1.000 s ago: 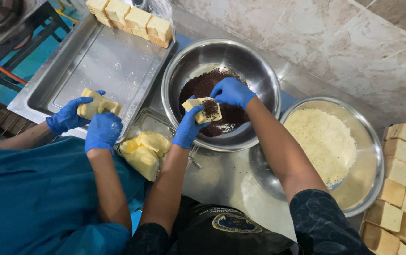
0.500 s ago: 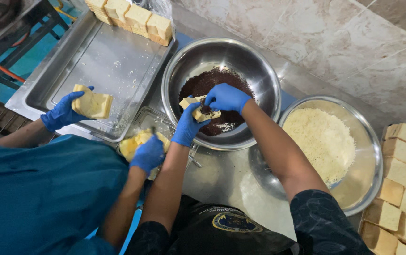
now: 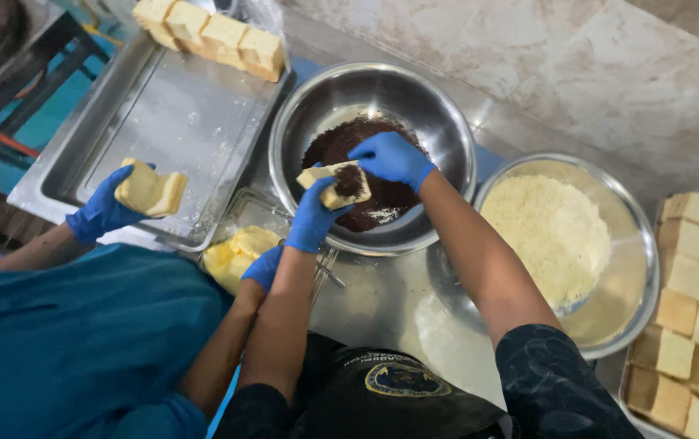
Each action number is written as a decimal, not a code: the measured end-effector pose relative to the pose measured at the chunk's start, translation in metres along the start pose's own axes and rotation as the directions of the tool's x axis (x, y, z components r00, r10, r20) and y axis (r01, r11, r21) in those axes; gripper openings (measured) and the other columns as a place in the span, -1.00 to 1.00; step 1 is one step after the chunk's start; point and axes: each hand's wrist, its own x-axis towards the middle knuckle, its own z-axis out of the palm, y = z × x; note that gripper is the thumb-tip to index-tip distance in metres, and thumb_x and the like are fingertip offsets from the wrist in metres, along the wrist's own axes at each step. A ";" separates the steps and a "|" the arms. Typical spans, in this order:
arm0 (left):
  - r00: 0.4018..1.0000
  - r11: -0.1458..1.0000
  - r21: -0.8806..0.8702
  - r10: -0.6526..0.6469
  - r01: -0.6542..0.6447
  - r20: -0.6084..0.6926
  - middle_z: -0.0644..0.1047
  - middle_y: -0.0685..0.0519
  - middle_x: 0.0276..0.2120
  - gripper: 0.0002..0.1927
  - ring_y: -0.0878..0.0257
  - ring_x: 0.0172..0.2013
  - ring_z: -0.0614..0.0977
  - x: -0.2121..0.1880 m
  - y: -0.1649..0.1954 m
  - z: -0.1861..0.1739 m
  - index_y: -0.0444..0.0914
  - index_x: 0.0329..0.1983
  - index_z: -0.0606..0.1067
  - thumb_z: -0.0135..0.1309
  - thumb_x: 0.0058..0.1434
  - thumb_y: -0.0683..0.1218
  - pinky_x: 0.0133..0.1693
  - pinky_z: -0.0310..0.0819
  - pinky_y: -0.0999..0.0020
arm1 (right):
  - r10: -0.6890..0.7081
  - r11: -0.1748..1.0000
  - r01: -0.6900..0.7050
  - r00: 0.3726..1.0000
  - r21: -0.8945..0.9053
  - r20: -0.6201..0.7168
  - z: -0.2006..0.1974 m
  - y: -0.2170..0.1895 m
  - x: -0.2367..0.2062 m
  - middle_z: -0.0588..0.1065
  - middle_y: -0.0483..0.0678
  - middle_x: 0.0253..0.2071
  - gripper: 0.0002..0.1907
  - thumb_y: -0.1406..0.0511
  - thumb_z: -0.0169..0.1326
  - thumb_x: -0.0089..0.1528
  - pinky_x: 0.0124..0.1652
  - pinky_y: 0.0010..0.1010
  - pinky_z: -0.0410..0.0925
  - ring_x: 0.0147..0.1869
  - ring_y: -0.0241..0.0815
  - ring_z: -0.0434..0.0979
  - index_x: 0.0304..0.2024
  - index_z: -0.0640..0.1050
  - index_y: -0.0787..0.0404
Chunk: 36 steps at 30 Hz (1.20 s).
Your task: The person takes slices of bread, spoons dark chocolate filling onto one slice, presses a second slice on top to form a sandwich, then coats the filled bread in a bowl of white flaky coating and places it on a tray with finished pieces. A second worker in blue assists by holding bread and handling filling at the shared table.
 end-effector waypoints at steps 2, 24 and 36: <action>0.999 0.997 -0.061 -0.053 0.052 -0.008 0.42 -0.04 0.13 -0.37 -0.03 0.12 0.52 0.003 -0.006 -0.011 0.00 0.28 0.27 0.13 0.11 -0.02 -0.07 0.61 -0.14 | 0.072 0.971 -0.039 0.989 0.234 -0.132 -0.012 0.017 -0.027 0.63 0.06 -0.01 -0.67 0.28 0.17 0.26 0.04 -0.33 0.46 0.01 -0.11 0.66 0.06 0.62 0.21; 0.961 0.976 0.017 -0.216 0.216 0.172 0.36 -0.08 0.32 -0.24 -0.12 0.34 0.40 -0.029 -0.177 0.069 -0.02 0.49 0.20 0.08 0.18 -0.09 0.21 0.39 -0.27 | 0.842 0.455 -0.890 0.439 -0.025 -0.314 0.028 0.198 -0.523 0.58 0.23 -0.01 -0.47 0.20 0.24 0.05 0.10 -0.15 0.41 0.08 0.19 0.59 0.07 0.61 0.24; 0.886 0.912 -0.017 -0.392 0.409 0.247 0.41 -0.11 0.28 -0.32 -0.11 0.29 0.45 -0.053 -0.277 0.104 -0.15 0.45 0.25 0.09 0.23 -0.13 0.22 0.43 -0.22 | 0.778 0.614 -0.772 0.627 0.164 0.038 0.052 0.220 -0.532 0.59 0.11 0.08 -0.47 0.25 0.26 0.06 0.12 -0.22 0.44 0.09 0.06 0.64 0.11 0.60 0.11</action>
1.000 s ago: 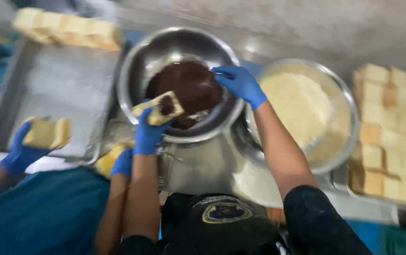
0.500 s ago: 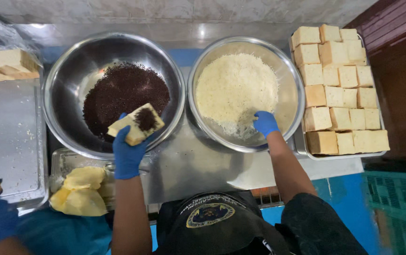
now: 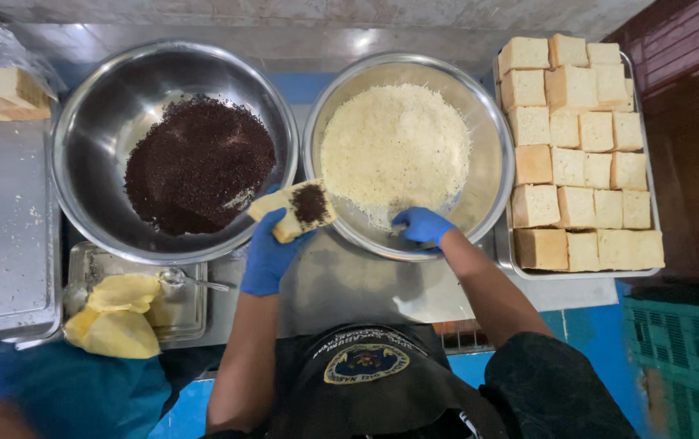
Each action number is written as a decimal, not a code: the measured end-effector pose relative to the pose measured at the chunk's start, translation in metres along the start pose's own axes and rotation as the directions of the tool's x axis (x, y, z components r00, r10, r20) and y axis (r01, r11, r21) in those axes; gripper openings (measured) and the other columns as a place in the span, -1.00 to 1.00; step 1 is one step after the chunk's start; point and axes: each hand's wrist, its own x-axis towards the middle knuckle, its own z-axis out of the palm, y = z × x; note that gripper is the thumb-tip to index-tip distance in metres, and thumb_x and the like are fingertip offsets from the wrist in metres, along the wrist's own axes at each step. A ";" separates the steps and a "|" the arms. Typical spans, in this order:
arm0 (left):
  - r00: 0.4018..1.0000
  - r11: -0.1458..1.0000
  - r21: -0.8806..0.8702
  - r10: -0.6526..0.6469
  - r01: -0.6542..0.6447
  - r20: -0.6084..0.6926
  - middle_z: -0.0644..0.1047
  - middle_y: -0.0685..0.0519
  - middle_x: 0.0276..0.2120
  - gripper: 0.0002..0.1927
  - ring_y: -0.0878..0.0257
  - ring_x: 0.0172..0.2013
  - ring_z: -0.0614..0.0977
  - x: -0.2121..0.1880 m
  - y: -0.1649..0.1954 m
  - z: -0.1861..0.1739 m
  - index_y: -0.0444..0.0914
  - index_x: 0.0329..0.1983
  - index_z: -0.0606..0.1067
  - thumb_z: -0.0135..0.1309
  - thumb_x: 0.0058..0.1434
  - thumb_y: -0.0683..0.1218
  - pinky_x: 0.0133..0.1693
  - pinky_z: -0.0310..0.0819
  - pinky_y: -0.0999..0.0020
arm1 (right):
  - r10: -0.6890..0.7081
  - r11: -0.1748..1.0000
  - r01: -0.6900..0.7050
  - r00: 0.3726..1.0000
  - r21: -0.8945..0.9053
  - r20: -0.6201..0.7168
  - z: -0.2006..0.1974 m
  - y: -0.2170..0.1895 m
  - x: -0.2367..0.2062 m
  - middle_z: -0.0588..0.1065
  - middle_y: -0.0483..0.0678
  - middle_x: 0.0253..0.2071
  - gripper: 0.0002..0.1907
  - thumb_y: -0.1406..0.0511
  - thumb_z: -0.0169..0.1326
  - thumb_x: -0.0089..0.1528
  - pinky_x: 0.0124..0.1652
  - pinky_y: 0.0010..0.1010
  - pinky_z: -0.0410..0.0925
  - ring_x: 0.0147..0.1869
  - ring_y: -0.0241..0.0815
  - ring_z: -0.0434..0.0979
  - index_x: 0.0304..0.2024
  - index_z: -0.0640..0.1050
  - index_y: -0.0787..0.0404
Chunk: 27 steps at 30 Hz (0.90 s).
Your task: The person takes slices of bread, spoons dark chocolate filling onto one slice, presses a second slice on top to form a sandwich, then coats the filled bread in a bowl of white flaky coating and places it on a tray with finished pieces. A second worker in blue assists by holding bread and handling filling at the shared table.
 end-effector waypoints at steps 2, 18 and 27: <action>1.000 1.000 0.014 -0.014 0.014 -0.022 0.42 -0.08 0.25 -0.32 -0.09 0.27 0.47 0.005 -0.012 0.009 -0.10 0.44 0.24 0.08 0.21 -0.14 0.20 0.44 -0.21 | -0.037 0.999 0.036 0.998 -0.006 -0.052 0.000 0.000 0.000 0.62 0.09 0.08 -0.52 0.23 0.23 0.09 0.13 -0.24 0.46 0.10 0.04 0.65 0.09 0.64 0.07; 0.998 0.976 0.217 -0.045 0.032 0.054 0.41 -0.04 0.24 -0.25 -0.03 0.23 0.50 0.040 -0.072 0.054 -0.01 0.49 0.17 0.10 0.23 -0.14 0.07 0.55 -0.11 | -0.107 0.981 0.147 0.955 -0.127 0.276 -0.009 -0.030 -0.005 0.63 0.05 -0.01 -0.61 0.19 0.27 0.06 0.08 -0.26 0.42 0.06 -0.02 0.62 -0.04 0.70 0.06; 0.986 0.944 0.288 -0.165 0.164 -0.020 0.43 0.07 0.22 -0.25 0.08 0.20 0.51 0.079 -0.098 0.065 0.11 0.47 0.16 0.10 0.23 -0.06 0.01 0.56 -0.10 | -0.386 0.898 0.324 0.904 0.298 0.181 -0.099 -0.028 -0.016 0.64 -0.07 -0.11 -0.73 0.31 0.19 0.15 0.02 -0.43 0.43 -0.03 -0.29 0.60 -0.10 0.67 0.20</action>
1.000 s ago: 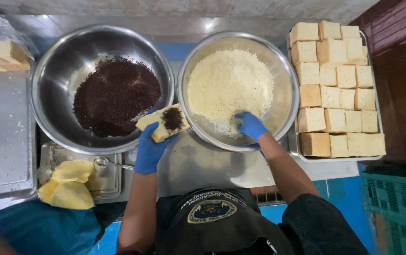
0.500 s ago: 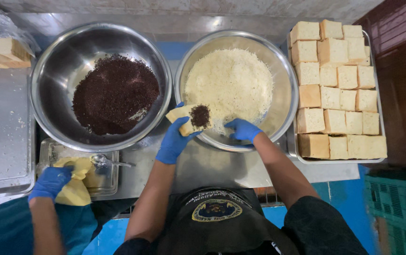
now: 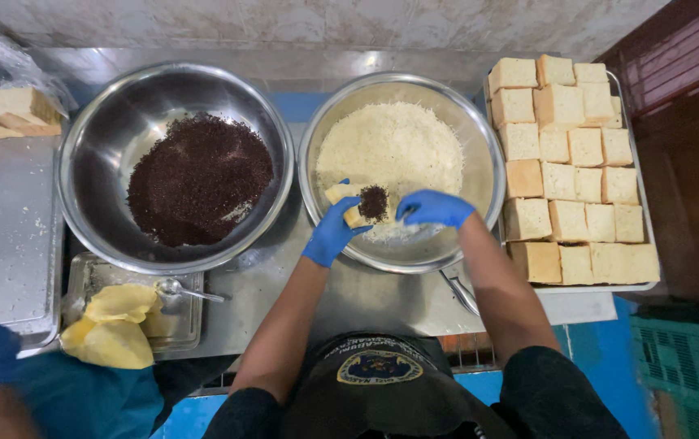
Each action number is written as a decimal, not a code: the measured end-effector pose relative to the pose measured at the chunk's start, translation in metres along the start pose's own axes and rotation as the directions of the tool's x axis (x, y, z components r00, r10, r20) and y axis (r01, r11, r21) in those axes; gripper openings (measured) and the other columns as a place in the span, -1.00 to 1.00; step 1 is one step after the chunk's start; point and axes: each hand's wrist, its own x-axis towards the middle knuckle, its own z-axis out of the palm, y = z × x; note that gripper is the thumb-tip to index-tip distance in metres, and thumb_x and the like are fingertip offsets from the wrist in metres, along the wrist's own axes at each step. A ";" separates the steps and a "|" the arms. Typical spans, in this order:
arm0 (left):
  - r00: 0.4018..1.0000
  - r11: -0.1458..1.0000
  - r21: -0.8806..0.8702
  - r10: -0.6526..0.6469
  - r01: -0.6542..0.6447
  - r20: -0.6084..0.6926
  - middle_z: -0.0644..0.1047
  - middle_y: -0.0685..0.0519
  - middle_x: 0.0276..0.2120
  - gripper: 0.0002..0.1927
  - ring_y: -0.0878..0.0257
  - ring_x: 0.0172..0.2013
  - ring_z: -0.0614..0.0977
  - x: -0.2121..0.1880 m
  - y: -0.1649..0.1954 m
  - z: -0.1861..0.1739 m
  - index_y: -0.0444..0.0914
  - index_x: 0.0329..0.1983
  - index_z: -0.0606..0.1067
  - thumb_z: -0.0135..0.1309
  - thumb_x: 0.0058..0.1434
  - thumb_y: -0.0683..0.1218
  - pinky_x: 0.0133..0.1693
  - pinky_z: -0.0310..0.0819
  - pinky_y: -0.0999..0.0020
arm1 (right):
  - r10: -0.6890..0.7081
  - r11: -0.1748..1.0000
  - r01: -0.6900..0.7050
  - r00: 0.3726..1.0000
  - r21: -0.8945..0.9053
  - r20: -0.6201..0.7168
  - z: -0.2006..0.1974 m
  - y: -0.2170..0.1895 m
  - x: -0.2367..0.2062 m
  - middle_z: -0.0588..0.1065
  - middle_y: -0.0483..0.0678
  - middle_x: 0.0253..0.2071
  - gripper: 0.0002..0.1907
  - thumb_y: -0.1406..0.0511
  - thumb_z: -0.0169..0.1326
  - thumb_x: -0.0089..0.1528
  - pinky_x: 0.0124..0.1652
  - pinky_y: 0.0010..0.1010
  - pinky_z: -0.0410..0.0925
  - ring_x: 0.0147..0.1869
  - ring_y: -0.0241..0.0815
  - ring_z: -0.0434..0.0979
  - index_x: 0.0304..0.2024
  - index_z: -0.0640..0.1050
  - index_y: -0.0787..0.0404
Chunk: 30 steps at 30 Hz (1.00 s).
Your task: The person takes slices of bread, spoons dark chocolate filling onto one slice, presses a second slice on top to form a sandwich, then coats the filled bread in a bowl of white flaky coating and places it on a tray with finished pieces. A second worker in blue assists by holding bread and handling filling at the shared table.
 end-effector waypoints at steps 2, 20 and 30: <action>1.000 1.000 0.002 -0.024 0.024 -0.002 0.43 0.08 0.20 -0.26 0.10 0.19 0.50 0.005 -0.002 0.005 0.12 0.47 0.16 0.10 0.22 -0.05 0.01 0.56 -0.12 | -0.043 0.997 0.049 0.995 0.061 -0.091 -0.023 -0.015 -0.004 0.63 -0.08 -0.11 -0.74 0.31 0.18 0.16 0.02 -0.44 0.43 -0.04 -0.31 0.59 -0.09 0.65 0.19; 0.997 0.998 -0.064 -0.024 0.029 0.072 0.44 0.02 0.15 -0.31 0.06 0.15 0.56 0.006 0.004 0.019 0.10 0.41 0.22 0.12 0.21 -0.07 -0.02 0.58 -0.13 | -0.145 0.913 0.039 0.961 -0.406 -0.234 -0.028 -0.084 0.029 0.63 -0.01 -0.12 -0.74 0.32 0.18 0.14 -0.01 -0.28 0.45 -0.06 -0.04 0.64 -0.11 0.67 0.07; 0.997 0.995 -0.091 -0.032 0.039 0.068 0.44 0.00 0.14 -0.34 0.02 0.13 0.56 0.004 0.008 0.020 0.08 0.39 0.24 0.11 0.21 -0.06 -0.02 0.58 -0.11 | -0.171 0.927 0.066 0.951 -0.370 -0.257 -0.022 -0.084 0.023 0.64 -0.01 -0.17 -0.78 0.31 0.20 0.13 -0.03 -0.30 0.47 -0.08 -0.05 0.67 -0.16 0.68 0.09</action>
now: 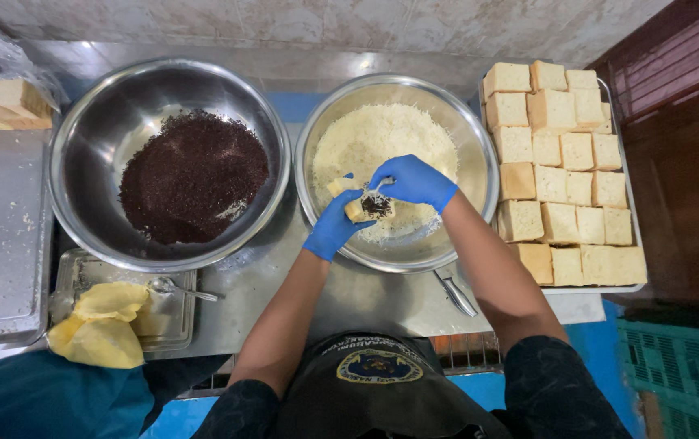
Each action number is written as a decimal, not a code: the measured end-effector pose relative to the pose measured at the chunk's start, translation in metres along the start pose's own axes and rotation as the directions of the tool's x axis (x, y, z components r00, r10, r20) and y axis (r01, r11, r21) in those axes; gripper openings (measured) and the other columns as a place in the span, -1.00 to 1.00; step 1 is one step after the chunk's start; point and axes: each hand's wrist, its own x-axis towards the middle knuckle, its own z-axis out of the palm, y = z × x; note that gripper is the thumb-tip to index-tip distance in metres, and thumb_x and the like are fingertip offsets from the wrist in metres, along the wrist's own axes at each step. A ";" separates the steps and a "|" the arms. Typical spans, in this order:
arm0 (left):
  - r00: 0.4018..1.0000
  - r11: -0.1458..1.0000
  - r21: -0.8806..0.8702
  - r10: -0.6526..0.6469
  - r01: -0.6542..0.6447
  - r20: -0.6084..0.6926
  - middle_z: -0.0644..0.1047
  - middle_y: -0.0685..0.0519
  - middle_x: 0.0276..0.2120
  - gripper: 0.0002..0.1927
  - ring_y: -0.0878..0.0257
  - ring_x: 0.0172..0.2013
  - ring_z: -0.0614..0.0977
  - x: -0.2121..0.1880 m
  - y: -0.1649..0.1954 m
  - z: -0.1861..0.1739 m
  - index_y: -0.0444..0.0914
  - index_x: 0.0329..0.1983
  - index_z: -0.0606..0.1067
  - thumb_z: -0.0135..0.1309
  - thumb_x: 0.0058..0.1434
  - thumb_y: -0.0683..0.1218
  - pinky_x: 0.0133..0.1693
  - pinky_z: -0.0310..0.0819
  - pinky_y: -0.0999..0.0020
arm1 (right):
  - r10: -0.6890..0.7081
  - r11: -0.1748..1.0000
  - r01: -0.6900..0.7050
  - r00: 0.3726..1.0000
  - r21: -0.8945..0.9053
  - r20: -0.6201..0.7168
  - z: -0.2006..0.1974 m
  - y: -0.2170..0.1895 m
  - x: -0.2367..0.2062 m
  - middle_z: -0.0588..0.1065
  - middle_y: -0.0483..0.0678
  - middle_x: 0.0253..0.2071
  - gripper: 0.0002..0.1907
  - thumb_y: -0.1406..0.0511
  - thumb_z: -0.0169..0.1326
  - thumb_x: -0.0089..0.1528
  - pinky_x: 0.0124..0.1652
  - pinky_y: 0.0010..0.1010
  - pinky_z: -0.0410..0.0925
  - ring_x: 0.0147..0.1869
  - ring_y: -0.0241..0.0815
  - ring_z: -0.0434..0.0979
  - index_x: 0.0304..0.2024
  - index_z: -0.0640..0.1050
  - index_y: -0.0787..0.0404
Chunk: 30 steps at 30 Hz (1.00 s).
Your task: The person takes slices of bread, spoons dark chocolate filling onto one slice, presses a second slice on top to form a sandwich, then coats the filled bread in a bowl of white flaky coating and places it on a tray with finished pieces. A second worker in blue assists by holding bread and handling filling at the shared table.
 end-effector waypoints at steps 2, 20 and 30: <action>1.000 1.000 -0.009 0.002 -0.002 0.000 0.44 0.00 0.14 -0.35 0.02 0.13 0.56 0.002 -0.001 0.002 0.08 0.38 0.25 0.11 0.21 -0.06 -0.01 0.58 -0.11 | 0.017 0.999 -0.017 1.000 -0.038 0.000 0.004 -0.001 -0.001 0.63 0.01 -0.17 -0.77 0.29 0.22 0.14 -0.05 -0.28 0.45 -0.09 -0.02 0.65 -0.14 0.68 0.10; 0.984 0.998 0.019 -0.050 0.054 -0.174 0.39 0.06 0.11 -0.39 0.10 0.08 0.51 0.012 0.001 0.008 0.10 0.25 0.32 0.17 0.09 0.01 0.00 0.56 -0.11 | -0.031 0.994 0.031 1.000 -0.107 0.002 0.017 0.004 -0.005 0.60 0.05 -0.17 -0.72 0.33 0.23 0.07 -0.07 -0.21 0.45 -0.09 0.06 0.61 -0.14 0.68 0.12; 0.992 0.997 -0.037 -0.071 0.067 -0.107 0.45 0.02 0.09 -0.51 0.04 0.08 0.54 0.017 -0.001 -0.004 -0.04 0.17 0.40 0.14 0.15 0.01 0.03 0.56 -0.13 | -0.027 0.975 0.028 1.000 -0.218 0.009 0.015 0.004 -0.007 0.61 0.08 -0.19 -0.72 0.37 0.22 0.10 -0.06 -0.21 0.44 -0.09 0.07 0.61 -0.14 0.73 0.08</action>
